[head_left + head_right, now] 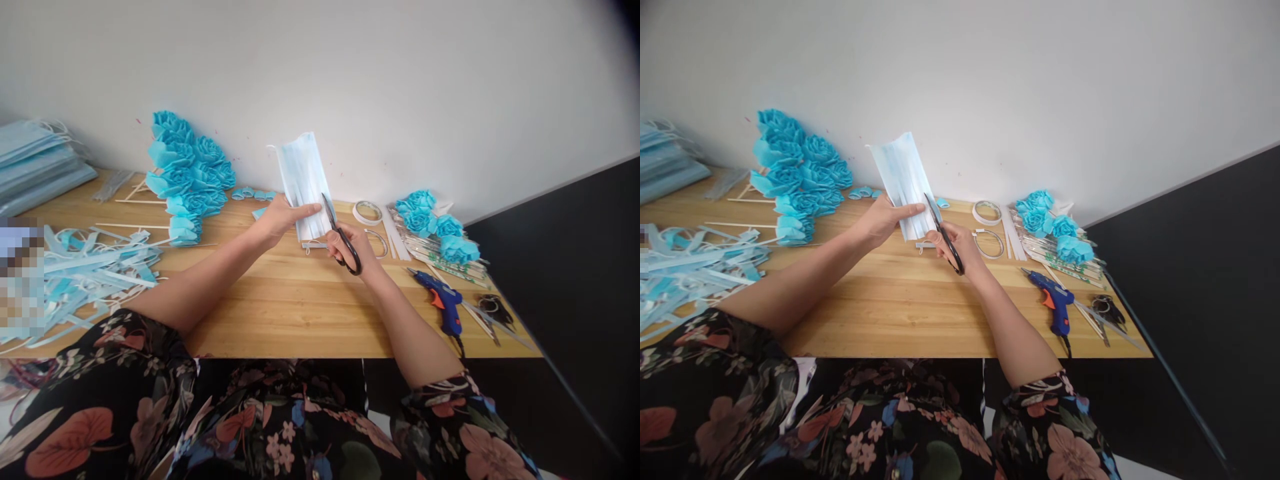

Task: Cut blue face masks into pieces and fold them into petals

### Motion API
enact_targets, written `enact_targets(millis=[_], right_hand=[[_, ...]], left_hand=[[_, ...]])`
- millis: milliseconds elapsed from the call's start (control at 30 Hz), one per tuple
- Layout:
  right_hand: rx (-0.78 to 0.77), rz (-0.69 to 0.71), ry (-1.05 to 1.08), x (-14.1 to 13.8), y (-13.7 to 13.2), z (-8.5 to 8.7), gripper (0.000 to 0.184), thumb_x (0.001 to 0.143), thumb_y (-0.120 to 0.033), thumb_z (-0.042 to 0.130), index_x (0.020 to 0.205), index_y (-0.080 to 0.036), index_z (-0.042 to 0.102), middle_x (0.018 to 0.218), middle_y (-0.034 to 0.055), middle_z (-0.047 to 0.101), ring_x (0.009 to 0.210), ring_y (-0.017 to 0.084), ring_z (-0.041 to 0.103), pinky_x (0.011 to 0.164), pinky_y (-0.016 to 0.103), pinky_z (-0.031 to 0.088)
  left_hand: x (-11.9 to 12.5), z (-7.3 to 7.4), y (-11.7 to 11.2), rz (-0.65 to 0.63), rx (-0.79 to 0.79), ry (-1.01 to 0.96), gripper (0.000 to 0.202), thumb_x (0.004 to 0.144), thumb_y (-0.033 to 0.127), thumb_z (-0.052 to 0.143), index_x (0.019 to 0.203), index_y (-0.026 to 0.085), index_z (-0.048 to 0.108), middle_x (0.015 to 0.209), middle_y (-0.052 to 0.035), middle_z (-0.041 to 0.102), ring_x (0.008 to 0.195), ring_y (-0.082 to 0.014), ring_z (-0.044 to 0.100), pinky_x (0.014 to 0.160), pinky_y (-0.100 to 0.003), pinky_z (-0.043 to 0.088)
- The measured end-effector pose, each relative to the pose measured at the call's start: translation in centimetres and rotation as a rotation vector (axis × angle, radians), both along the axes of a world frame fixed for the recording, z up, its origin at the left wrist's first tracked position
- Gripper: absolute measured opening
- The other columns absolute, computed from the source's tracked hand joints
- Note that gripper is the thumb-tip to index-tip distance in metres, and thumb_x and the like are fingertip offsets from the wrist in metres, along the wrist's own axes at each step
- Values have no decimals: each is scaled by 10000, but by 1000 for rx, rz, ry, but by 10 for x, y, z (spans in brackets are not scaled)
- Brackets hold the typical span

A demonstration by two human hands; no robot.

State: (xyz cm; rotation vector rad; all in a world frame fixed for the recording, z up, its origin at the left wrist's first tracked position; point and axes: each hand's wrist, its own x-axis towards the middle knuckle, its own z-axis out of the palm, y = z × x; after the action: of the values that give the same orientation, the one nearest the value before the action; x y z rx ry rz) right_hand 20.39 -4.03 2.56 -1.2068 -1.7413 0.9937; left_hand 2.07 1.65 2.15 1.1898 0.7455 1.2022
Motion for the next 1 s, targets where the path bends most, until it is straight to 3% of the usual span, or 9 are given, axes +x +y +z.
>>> enact_targets(millis=[467, 700, 1000], right_hand=[[3, -27, -18, -1, -3, 2, 558, 787, -731, 596, 637, -203, 500, 475, -37, 503, 417, 78, 438, 451, 231, 341], [5, -35, -13, 0, -2, 1, 546, 789, -714, 603, 626, -204, 500, 473, -33, 505, 415, 81, 432, 453, 235, 333], [-30, -19, 5, 0, 0, -1, 536, 768, -701, 632, 636, -196, 509, 477, -34, 488, 415, 77, 421, 446, 233, 324]], left_hand=[[1, 4, -4, -17, -30, -8, 563, 589, 395, 890, 1028, 111, 681, 1112, -163, 729, 1099, -349, 660, 984, -510, 511], [-3, 8, -5, 52, -14, -10, 575, 693, 534, 793, 1089, 138, 662, 1116, -151, 719, 1136, -369, 644, 962, -495, 523], [-2, 6, -2, 79, -11, -12, 607, 601, 463, 865, 1057, 120, 656, 1110, -151, 721, 1136, -361, 641, 990, -508, 511]])
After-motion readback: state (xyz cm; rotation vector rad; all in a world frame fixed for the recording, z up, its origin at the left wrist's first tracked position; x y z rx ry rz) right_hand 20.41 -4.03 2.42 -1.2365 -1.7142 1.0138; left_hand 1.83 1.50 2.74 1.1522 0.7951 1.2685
